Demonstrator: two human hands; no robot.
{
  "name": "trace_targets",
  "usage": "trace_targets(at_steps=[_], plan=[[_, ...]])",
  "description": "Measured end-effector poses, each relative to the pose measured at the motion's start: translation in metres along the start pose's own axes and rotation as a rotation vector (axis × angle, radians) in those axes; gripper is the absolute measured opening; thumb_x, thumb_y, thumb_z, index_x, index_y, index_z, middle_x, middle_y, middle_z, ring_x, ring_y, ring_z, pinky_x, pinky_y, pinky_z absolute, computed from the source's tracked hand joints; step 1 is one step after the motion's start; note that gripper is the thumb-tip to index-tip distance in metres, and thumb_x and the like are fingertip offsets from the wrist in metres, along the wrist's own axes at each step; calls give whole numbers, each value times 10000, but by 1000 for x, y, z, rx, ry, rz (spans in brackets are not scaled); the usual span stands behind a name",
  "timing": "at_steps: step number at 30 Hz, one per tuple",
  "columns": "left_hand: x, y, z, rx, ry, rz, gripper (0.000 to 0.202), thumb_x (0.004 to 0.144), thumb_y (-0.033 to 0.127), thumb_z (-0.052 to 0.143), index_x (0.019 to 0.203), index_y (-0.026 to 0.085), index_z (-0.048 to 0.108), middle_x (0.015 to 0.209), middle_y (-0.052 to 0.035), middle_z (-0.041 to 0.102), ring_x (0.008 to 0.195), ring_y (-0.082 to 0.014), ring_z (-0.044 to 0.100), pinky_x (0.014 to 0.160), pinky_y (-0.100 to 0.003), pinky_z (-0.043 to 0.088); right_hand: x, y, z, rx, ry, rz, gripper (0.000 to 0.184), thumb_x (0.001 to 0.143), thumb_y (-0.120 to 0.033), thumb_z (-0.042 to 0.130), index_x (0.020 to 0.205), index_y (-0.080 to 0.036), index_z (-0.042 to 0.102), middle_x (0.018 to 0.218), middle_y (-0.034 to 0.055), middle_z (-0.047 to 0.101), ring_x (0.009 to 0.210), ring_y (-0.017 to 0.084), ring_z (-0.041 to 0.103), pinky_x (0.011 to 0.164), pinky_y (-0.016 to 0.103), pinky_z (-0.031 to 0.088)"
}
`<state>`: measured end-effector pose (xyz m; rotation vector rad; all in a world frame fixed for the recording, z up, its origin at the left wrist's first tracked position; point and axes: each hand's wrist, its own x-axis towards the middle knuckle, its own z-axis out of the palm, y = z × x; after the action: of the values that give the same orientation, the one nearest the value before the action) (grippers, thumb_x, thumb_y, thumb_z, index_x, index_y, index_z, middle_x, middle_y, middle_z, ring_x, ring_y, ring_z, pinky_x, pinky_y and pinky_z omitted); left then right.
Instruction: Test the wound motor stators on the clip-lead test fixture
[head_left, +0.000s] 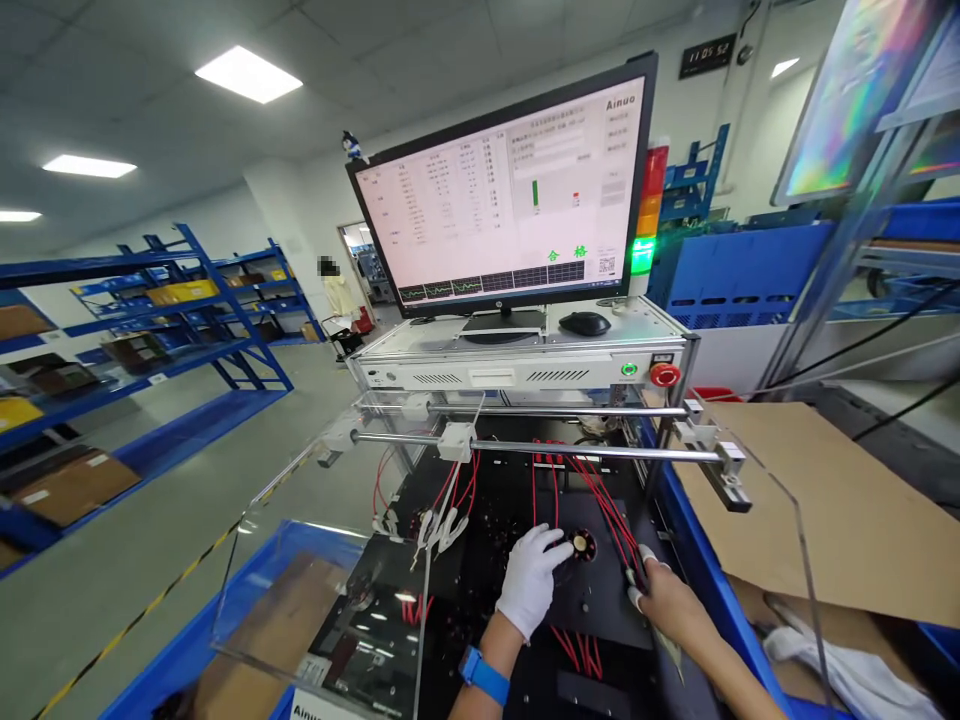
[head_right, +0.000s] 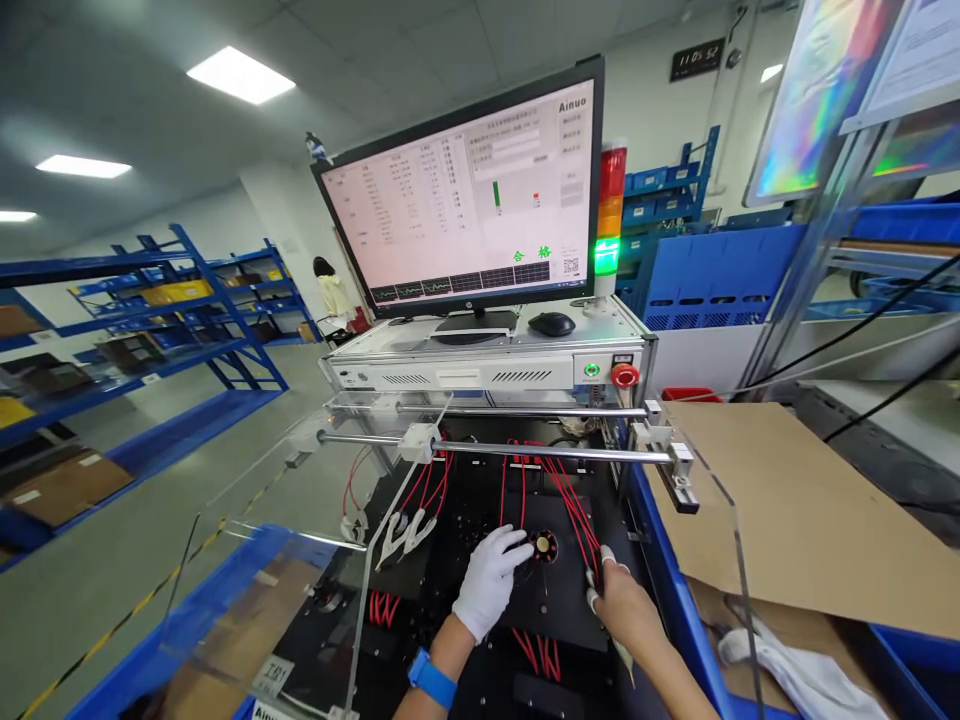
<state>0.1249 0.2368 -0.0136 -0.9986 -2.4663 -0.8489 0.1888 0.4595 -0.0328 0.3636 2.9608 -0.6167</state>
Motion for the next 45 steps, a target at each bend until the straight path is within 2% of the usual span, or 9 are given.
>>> trace_targets(at_steps=[4, 7, 12, 16, 23, 30, 35, 39, 45], plan=[[-3, -5, 8, 61, 48, 140, 243, 674, 197, 692, 894, 300, 669, 1011, -6, 641, 1030, -217, 536, 820, -388, 512, 1, -14, -30, 124, 15, 33, 413, 759, -284, 503, 1112, -70, 479, 908, 177, 623, 844, 273, 607, 692, 314, 408], [1, -3, 8, 65, 77, 197, 137, 716, 223, 659, 831, 294, 682, 954, -5, 655, 994, -202, 554, 796, -361, 514, 7, -27, -45, 404, 5, 59, 300, 738, -365, 547, 925, -130, 541, 768, 105, 630, 728, 225, 604, 627, 284, 417], [6, 0, 10, 82, 103, 278, 110, 718, 222, 653, 797, 293, 685, 987, 3, 653, 995, -220, 553, 787, -368, 508, 12, -45, -43, 1079, -128, 222, 364, 686, -400, 611, 949, -171, 505, 664, 17, 595, 554, 152, 569, 459, 232, 430], [7, 6, 18, 47, 113, 318, 110, 751, 230, 617, 808, 297, 683, 927, 12, 668, 966, -196, 567, 825, -374, 497, 12, -54, -41, 1363, -174, 254, 377, 656, -377, 648, 923, -172, 477, 701, 26, 621, 516, 139, 584, 459, 241, 471], [8, 25, 13, 35, 42, 200, 195, 781, 174, 560, 902, 289, 661, 946, 10, 658, 1009, -182, 541, 950, -414, 412, 14, -47, -38, 1492, -107, 271, 331, 650, -359, 652, 843, -171, 461, 701, 36, 629, 497, 147, 587, 435, 254, 486], [16, 41, 25, 129, 49, 154, 146, 792, 207, 547, 836, 276, 667, 838, -3, 668, 906, -220, 561, 746, -376, 455, 15, -37, -37, 1489, -101, 230, 311, 658, -365, 652, 821, -168, 476, 634, 17, 603, 484, 139, 570, 425, 245, 477], [18, 58, 28, 115, -22, 183, 183, 750, 190, 585, 906, 261, 651, 925, -17, 662, 972, -241, 544, 798, -396, 447, 17, -33, -53, 1407, -148, 186, 299, 650, -363, 653, 795, -160, 489, 598, 6, 586, 462, 127, 549, 400, 225, 451], [4, 38, 10, 136, -37, 126, 463, 705, 143, 617, 1142, 276, 544, 1183, -25, 564, 1102, -252, 476, 896, -427, 411, 16, -33, -63, 1364, -154, 205, 340, 636, -386, 665, 821, -154, 501, 661, 32, 617, 461, 122, 551, 381, 207, 428], [4, 11, 11, 70, 79, 238, 164, 800, 189, 541, 859, 277, 666, 930, 33, 674, 965, -187, 560, 822, -363, 457, 23, -41, -56, 1407, -157, 189, 376, 581, -390, 692, 813, -162, 504, 671, 28, 616, 468, 128, 549, 372, 218, 436]])
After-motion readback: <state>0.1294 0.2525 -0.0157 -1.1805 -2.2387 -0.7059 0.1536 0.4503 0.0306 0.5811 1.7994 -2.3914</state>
